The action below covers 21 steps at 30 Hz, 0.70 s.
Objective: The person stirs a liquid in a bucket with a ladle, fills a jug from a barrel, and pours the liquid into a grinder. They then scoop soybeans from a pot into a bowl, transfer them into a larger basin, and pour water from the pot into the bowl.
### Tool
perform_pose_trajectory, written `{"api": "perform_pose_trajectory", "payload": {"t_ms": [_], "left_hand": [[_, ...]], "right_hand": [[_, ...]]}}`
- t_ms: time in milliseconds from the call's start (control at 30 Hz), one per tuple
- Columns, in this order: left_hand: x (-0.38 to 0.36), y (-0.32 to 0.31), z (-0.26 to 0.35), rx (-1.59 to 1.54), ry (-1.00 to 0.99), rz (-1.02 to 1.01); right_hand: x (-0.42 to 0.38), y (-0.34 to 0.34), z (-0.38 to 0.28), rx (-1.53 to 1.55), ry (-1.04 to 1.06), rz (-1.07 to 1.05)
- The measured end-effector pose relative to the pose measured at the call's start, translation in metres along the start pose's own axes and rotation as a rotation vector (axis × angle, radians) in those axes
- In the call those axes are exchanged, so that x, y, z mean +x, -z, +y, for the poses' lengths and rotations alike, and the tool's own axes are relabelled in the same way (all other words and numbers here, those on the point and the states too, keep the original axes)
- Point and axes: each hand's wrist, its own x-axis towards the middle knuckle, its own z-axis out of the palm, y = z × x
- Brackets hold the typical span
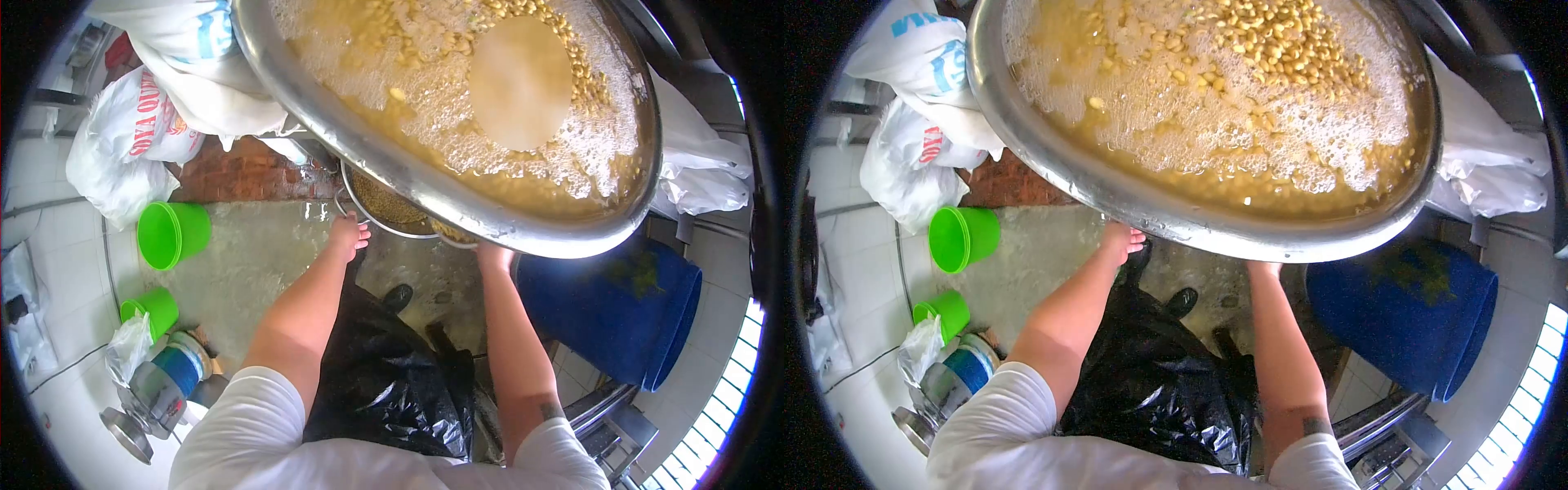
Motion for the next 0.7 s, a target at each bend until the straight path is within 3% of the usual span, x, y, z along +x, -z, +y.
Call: {"api": "perform_pose_trajectory", "payload": {"t_ms": [133, 300, 600, 667, 700], "left_hand": [[0.003, 0.002, 0.005, 0.067, 0.026, -0.02], [-0.017, 0.004, 0.016, 0.112, 0.008, -0.032], [-0.012, 0.0, 0.01, 0.139, -0.024, -0.006], [-0.011, 0.001, 0.013, 0.165, 0.007, -0.017], [-0.008, 0.002, 0.009, 0.171, 0.006, -0.02]], "right_hand": [[0.051, -0.054, 0.036, -0.72, 0.43, -0.034], [0.063, -0.062, 0.046, -1.002, 0.616, -0.059], [0.094, -0.042, 0.024, -0.742, 0.525, -0.048], [0.097, -0.038, 0.023, -0.588, 0.466, -0.049], [0.097, -0.035, 0.026, -0.363, 0.385, -0.085]]}}
